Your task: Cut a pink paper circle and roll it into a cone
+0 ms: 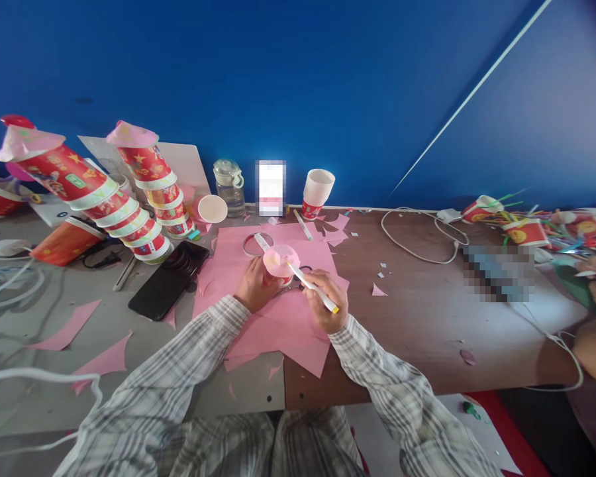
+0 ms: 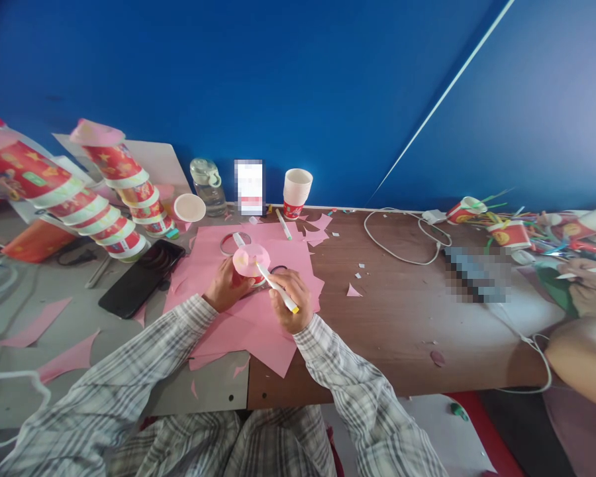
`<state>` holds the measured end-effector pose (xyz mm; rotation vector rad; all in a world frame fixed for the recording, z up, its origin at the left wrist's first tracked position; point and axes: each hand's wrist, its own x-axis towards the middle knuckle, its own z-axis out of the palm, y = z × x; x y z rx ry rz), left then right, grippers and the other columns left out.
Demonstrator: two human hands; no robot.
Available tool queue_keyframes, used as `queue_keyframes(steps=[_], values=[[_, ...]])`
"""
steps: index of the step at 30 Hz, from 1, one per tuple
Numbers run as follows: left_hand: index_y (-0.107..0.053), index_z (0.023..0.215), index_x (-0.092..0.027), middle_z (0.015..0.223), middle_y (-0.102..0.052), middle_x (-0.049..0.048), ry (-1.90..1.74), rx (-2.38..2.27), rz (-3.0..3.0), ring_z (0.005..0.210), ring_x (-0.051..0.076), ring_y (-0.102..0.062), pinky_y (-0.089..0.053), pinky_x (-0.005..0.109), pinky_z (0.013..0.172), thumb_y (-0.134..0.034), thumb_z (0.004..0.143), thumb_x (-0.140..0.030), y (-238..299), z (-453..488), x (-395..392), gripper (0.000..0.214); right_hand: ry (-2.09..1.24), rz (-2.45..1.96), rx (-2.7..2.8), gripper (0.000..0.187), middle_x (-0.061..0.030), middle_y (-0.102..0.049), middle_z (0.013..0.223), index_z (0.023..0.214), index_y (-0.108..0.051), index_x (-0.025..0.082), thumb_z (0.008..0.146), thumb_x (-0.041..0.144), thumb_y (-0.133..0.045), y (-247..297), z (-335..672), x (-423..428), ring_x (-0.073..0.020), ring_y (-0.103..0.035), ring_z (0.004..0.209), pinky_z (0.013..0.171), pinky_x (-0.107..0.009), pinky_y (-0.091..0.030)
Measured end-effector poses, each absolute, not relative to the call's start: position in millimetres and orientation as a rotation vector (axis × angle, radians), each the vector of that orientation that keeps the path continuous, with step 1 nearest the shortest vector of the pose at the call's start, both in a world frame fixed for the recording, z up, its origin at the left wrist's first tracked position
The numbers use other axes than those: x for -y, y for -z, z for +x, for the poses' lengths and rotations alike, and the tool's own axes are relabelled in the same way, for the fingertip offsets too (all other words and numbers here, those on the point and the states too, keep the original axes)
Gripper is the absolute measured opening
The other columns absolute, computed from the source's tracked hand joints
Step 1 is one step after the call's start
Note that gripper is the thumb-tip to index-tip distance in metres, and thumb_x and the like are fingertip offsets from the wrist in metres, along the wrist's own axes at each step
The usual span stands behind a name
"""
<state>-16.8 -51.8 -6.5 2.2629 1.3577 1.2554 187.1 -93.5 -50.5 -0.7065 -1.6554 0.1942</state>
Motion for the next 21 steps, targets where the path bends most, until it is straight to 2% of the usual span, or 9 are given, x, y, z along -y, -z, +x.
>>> queue_keyframes(steps=[6,13,21], values=[[-0.041,0.112,-0.023,0.101,-0.055,0.0090,-1.257,-1.340,2.274,0.096,0.025,-0.052,-0.044,0.043,0.083,-0.062,0.062,-0.023,4,-16,53,0.055,-0.214,-0.756,1.676,0.023,-0.0089,-0.089,0.088,0.121,-0.092,0.025,0.111,0.037,-0.076,53,184,91,-0.0345,-0.091,0.089,0.079,-0.051,-0.078],[-0.041,0.107,-0.021,0.095,-0.057,0.0078,-1.301,-1.346,2.191,0.089,0.024,-0.054,-0.046,0.042,0.079,-0.062,0.058,-0.018,1,-16,54,0.054,-0.145,-0.679,1.664,0.023,-0.0069,-0.092,0.092,0.125,-0.090,0.027,0.108,0.023,-0.075,43,188,98,-0.0321,-0.089,0.085,0.078,-0.048,-0.077],[-0.043,0.106,-0.021,0.095,-0.057,0.0085,-1.239,-1.368,2.208,0.090,0.026,-0.054,-0.046,0.044,0.080,-0.062,0.059,-0.020,0,-15,54,0.051,-0.218,-0.786,1.652,0.020,-0.0072,-0.087,0.082,0.111,-0.092,0.028,0.106,0.037,-0.074,47,187,96,-0.0348,-0.088,0.079,0.075,-0.055,-0.077]])
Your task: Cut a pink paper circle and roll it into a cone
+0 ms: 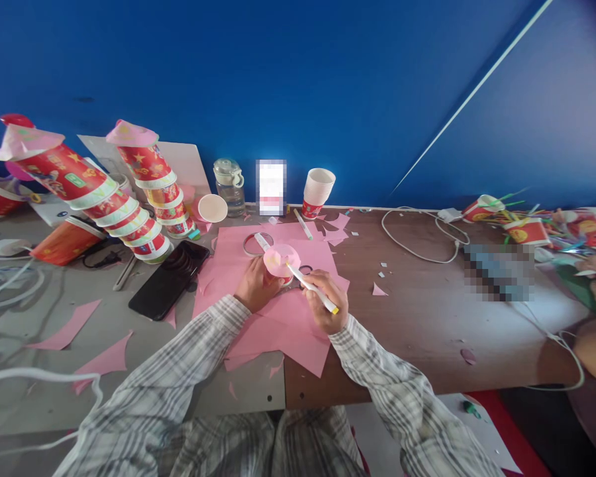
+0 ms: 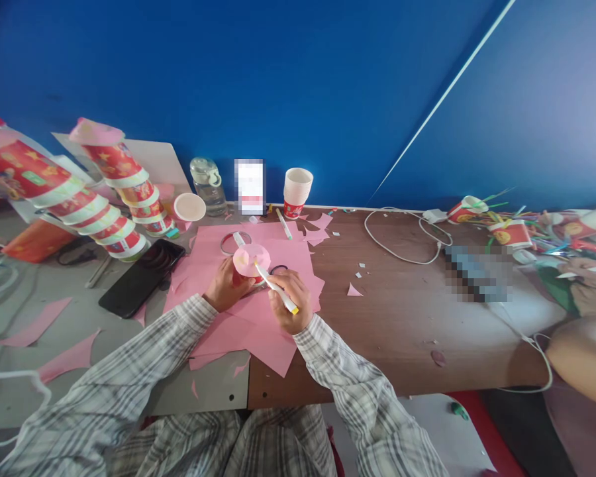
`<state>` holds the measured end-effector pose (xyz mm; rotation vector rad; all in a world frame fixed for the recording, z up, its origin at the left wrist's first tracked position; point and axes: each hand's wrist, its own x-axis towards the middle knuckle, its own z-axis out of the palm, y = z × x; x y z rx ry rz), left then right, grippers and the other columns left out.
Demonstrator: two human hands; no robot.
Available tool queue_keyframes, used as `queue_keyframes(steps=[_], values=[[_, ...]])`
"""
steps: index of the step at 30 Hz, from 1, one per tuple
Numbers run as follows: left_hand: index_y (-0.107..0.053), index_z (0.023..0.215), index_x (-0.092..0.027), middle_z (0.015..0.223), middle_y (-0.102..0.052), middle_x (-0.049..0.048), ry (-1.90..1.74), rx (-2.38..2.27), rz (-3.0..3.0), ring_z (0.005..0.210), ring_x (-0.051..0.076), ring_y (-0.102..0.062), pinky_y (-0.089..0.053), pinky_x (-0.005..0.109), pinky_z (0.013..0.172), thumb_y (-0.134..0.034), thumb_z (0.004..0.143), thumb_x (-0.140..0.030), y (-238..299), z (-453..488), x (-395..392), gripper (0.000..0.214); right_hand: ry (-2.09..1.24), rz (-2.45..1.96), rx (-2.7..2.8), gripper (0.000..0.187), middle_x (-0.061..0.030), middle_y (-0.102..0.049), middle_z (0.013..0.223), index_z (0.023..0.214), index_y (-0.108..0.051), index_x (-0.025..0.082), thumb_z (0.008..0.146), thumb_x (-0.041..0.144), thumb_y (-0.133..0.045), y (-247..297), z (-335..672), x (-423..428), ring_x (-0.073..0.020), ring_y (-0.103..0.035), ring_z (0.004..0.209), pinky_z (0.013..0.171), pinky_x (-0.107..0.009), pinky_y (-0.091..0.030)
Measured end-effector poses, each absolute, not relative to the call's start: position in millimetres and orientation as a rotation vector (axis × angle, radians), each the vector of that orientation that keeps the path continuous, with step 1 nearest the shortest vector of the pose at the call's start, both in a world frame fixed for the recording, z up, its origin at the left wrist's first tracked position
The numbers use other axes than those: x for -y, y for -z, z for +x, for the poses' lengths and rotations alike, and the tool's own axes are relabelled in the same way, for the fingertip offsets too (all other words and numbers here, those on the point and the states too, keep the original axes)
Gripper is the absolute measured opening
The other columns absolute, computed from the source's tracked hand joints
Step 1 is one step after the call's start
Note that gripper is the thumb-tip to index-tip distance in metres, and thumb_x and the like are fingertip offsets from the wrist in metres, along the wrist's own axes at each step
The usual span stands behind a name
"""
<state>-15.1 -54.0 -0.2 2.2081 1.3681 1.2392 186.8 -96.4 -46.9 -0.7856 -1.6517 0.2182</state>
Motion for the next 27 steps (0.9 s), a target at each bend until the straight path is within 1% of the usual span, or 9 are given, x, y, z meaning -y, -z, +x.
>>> queue_keyframes(steps=[3,7,10,13,19,23,27], values=[[-0.042,0.108,-0.022,0.096,-0.056,0.0087,-1.236,-1.369,2.239,0.092,0.026,-0.053,-0.045,0.044,0.081,-0.063,0.059,-0.021,4,-16,53,0.053,-0.220,-0.799,1.653,0.021,-0.0077,-0.087,0.082,0.109,-0.091,0.028,0.107,0.039,-0.074,45,187,96,-0.0342,-0.088,0.080,0.074,-0.053,-0.077],[-0.041,0.107,-0.021,0.094,-0.057,0.0083,-1.310,-1.353,2.213,0.089,0.024,-0.054,-0.047,0.042,0.079,-0.063,0.059,-0.019,4,-16,52,0.054,-0.180,-0.775,1.668,0.020,-0.0074,-0.088,0.084,0.111,-0.090,0.027,0.107,0.034,-0.071,43,189,99,-0.0341,-0.088,0.080,0.074,-0.052,-0.077],[-0.041,0.107,-0.021,0.093,-0.057,0.0081,-1.333,-1.351,2.226,0.088,0.024,-0.054,-0.047,0.042,0.078,-0.064,0.058,-0.020,4,-15,52,0.053,-0.174,-0.725,1.661,0.020,-0.0063,-0.089,0.085,0.115,-0.091,0.029,0.106,0.030,-0.073,42,189,100,-0.0337,-0.087,0.079,0.074,-0.053,-0.078],[-0.041,0.106,-0.021,0.094,-0.057,0.0081,-1.318,-1.350,2.234,0.089,0.024,-0.054,-0.047,0.042,0.079,-0.065,0.058,-0.020,4,-15,53,0.054,-0.194,-0.724,1.665,0.021,-0.0066,-0.089,0.085,0.116,-0.091,0.027,0.105,0.028,-0.073,39,189,99,-0.0337,-0.088,0.079,0.075,-0.053,-0.078],[-0.041,0.106,-0.020,0.094,-0.057,0.0083,-1.312,-1.342,2.231,0.088,0.024,-0.054,-0.047,0.041,0.078,-0.064,0.058,-0.019,3,-16,53,0.054,-0.136,-0.688,1.668,0.022,-0.0051,-0.091,0.088,0.121,-0.090,0.027,0.108,0.022,-0.073,33,187,101,-0.0303,-0.087,0.077,0.076,-0.048,-0.078],[-0.041,0.107,-0.020,0.094,-0.056,0.0080,-1.295,-1.370,2.259,0.089,0.024,-0.053,-0.046,0.041,0.079,-0.065,0.058,-0.020,5,-16,52,0.054,-0.126,-0.694,1.659,0.021,-0.0046,-0.090,0.086,0.121,-0.090,0.027,0.109,0.023,-0.073,33,187,101,-0.0302,-0.088,0.078,0.072,-0.045,-0.076],[-0.041,0.107,-0.020,0.096,-0.056,0.0083,-1.282,-1.365,2.261,0.090,0.024,-0.053,-0.045,0.041,0.080,-0.065,0.059,-0.022,8,-16,51,0.054,-0.168,-0.718,1.651,0.020,-0.0048,-0.090,0.085,0.119,-0.091,0.026,0.110,0.026,-0.073,35,188,100,-0.0301,-0.087,0.077,0.070,-0.045,-0.075]])
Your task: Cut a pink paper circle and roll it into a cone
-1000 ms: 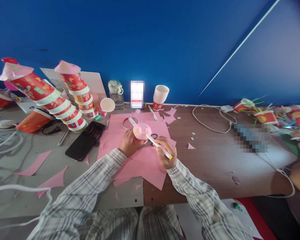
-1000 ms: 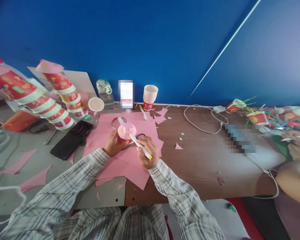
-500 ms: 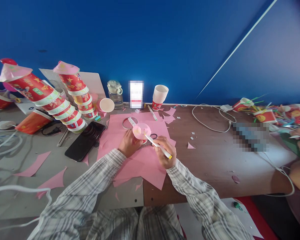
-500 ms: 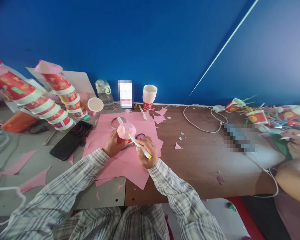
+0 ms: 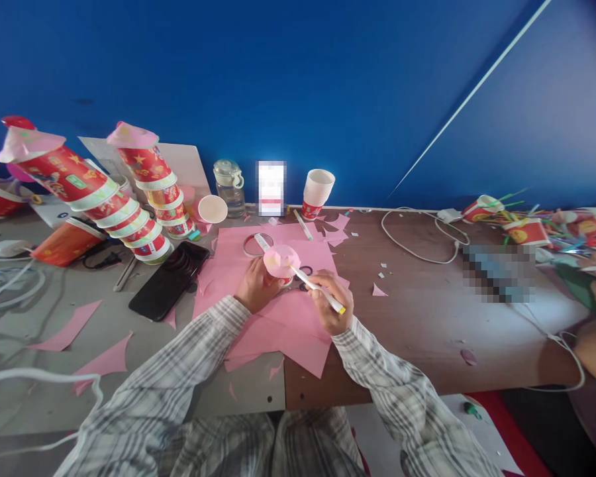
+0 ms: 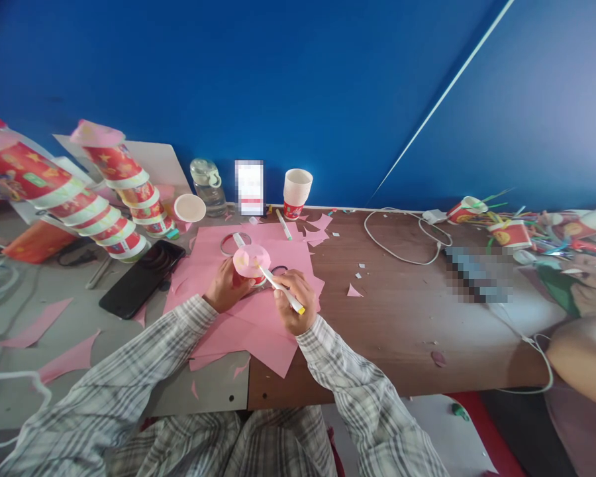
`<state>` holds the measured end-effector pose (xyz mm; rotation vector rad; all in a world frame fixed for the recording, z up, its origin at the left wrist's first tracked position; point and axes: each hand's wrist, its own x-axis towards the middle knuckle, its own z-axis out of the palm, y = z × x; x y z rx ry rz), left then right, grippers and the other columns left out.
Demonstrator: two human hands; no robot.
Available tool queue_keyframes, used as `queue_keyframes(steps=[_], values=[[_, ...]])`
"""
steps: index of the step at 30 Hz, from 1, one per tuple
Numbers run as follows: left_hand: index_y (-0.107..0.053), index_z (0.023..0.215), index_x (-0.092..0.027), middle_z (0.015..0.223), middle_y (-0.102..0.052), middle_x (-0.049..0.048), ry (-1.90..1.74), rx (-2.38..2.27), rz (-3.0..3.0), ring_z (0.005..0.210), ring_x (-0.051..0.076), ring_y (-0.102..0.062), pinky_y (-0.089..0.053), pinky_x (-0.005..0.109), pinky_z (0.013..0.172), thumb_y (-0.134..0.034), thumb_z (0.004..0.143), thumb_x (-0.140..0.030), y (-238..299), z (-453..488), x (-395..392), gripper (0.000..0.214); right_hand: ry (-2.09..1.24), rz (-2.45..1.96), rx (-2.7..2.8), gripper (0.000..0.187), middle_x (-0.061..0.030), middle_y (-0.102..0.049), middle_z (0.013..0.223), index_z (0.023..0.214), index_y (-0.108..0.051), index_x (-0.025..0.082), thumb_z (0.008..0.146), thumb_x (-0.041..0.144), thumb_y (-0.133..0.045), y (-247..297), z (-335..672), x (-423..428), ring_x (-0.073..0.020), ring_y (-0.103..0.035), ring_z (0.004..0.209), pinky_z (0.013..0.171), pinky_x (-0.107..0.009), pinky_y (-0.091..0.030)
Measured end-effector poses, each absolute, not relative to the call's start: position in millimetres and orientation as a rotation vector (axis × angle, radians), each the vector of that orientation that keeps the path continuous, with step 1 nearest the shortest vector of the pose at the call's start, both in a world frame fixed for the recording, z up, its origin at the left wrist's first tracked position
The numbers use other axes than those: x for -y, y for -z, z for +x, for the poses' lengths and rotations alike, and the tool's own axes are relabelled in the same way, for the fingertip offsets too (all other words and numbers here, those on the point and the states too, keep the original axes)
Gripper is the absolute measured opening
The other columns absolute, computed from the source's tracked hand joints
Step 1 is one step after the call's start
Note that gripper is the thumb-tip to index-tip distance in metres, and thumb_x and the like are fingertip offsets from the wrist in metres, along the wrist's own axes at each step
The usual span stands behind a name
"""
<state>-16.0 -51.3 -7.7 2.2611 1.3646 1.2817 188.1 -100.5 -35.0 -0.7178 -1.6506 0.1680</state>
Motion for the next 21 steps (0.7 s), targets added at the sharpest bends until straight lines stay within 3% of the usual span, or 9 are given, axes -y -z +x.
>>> queue_keyframes(steps=[21], values=[[-0.039,0.110,-0.019,0.097,-0.056,0.0097,-1.268,-1.360,2.309,0.092,0.025,-0.053,-0.045,0.043,0.081,-0.063,0.061,-0.023,8.1,-16.7,51.4,0.055,-0.178,-0.702,1.642,0.026,-0.0072,-0.093,0.095,0.129,-0.092,0.027,0.110,0.022,-0.074,41.5,182.6,96.6,-0.0315,-0.091,0.085,0.074,-0.046,-0.077]])
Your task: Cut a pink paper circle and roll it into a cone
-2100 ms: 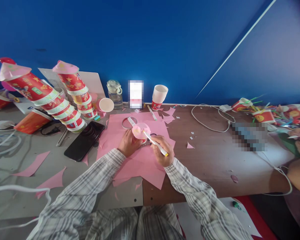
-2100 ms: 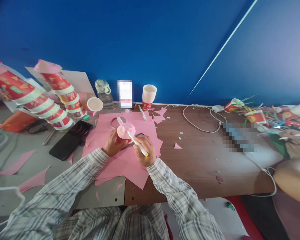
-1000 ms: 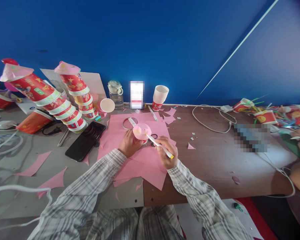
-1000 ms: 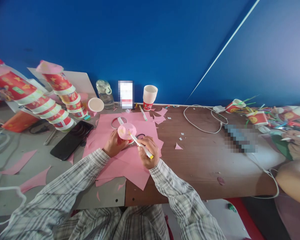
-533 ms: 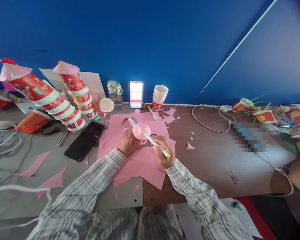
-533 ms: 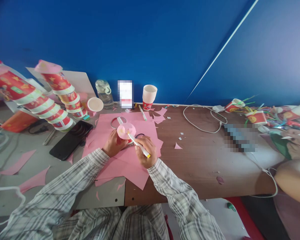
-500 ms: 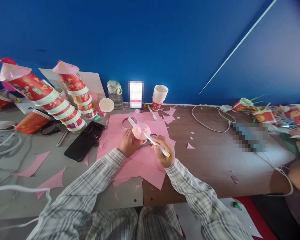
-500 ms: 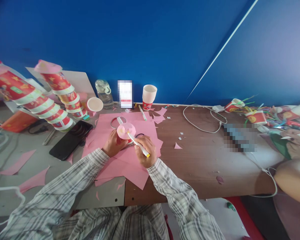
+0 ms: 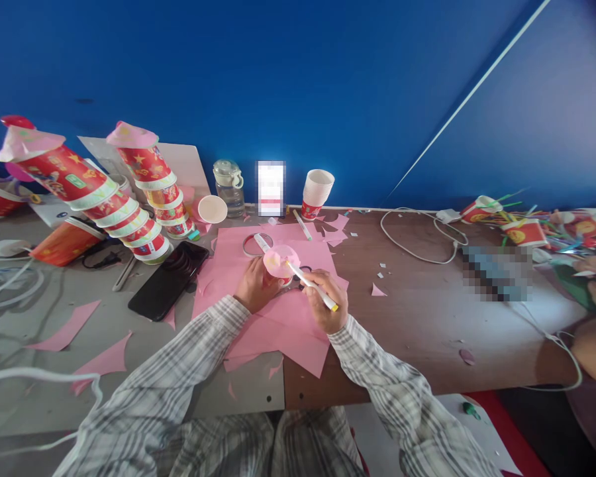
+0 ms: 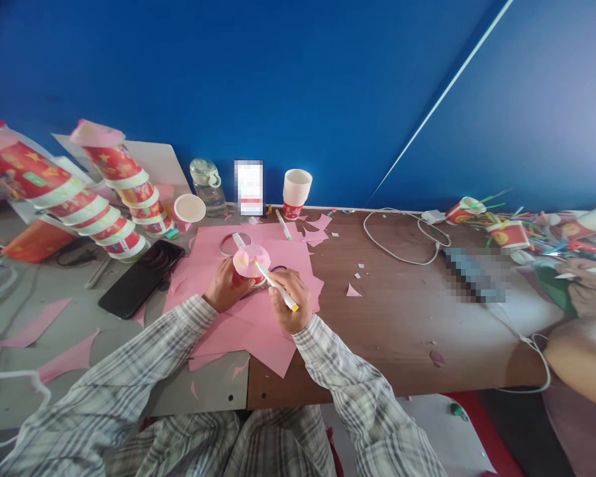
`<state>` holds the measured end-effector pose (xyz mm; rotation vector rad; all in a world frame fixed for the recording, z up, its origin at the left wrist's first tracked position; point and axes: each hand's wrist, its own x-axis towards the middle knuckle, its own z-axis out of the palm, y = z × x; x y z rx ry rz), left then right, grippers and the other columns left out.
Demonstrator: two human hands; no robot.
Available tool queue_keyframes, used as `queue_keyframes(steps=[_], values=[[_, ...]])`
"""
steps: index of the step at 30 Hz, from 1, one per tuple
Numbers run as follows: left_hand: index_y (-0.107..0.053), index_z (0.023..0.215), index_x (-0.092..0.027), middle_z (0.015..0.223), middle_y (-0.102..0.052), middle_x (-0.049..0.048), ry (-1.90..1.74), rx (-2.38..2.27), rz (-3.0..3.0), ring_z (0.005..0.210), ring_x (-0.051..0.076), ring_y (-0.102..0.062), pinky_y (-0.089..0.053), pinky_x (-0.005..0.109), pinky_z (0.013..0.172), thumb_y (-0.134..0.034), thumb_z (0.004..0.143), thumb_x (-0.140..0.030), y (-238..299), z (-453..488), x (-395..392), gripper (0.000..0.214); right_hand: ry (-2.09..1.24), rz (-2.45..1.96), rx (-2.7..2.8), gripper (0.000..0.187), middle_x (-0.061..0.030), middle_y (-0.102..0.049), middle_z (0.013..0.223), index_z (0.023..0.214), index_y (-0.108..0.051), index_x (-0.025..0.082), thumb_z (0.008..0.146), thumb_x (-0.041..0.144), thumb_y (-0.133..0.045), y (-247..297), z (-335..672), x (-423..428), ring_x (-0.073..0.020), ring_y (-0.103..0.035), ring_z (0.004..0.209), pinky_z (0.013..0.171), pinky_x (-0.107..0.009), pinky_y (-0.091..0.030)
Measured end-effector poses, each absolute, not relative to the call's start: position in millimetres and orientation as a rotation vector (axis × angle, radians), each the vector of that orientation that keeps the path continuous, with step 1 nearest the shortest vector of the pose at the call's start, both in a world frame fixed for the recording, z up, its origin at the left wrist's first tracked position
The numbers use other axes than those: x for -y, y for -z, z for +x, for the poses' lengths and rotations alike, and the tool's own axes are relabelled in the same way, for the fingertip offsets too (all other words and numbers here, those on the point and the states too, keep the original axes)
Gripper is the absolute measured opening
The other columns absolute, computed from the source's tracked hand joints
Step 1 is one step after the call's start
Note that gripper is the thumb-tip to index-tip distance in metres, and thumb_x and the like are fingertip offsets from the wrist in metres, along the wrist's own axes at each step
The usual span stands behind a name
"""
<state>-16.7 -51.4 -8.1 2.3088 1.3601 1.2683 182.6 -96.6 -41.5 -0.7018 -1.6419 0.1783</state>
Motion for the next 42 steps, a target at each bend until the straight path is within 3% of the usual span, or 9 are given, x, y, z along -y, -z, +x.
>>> queue_keyframes(steps=[5,18,24,42], values=[[-0.042,0.107,-0.020,0.093,-0.056,0.0084,-1.256,-1.366,2.298,0.090,0.024,-0.053,-0.045,0.041,0.079,-0.063,0.061,-0.023,7.3,-16.1,51.4,0.051,-0.200,-0.715,1.656,0.024,-0.0078,-0.092,0.093,0.125,-0.093,0.026,0.109,0.026,-0.075,45.2,181.7,97.5,-0.0326,-0.090,0.086,0.079,-0.050,-0.078],[-0.040,0.112,-0.020,0.100,-0.055,0.0096,-1.226,-1.367,2.341,0.094,0.025,-0.051,-0.044,0.042,0.082,-0.062,0.063,-0.026,8.8,-16.6,51.7,0.054,-0.177,-0.760,1.655,0.021,-0.0084,-0.092,0.092,0.120,-0.092,0.027,0.111,0.030,-0.074,44.6,181.3,96.7,-0.0320,-0.089,0.084,0.076,-0.049,-0.076],[-0.042,0.109,-0.018,0.096,-0.056,0.0101,-1.225,-1.382,2.350,0.092,0.025,-0.052,-0.045,0.042,0.081,-0.063,0.062,-0.026,10.7,-16.7,50.7,0.052,-0.235,-0.800,1.672,0.020,-0.0089,-0.090,0.087,0.110,-0.091,0.027,0.109,0.036,-0.074,45.5,182.3,97.3,-0.0331,-0.087,0.083,0.078,-0.052,-0.076],[-0.042,0.108,-0.018,0.094,-0.057,0.0101,-1.241,-1.371,2.346,0.090,0.025,-0.053,-0.045,0.042,0.080,-0.064,0.062,-0.025,9.1,-15.9,50.6,0.051,-0.208,-0.758,1.669,0.021,-0.0097,-0.092,0.092,0.121,-0.092,0.025,0.111,0.032,-0.075,47.9,181.7,97.6,-0.0334,-0.089,0.089,0.083,-0.051,-0.077]])
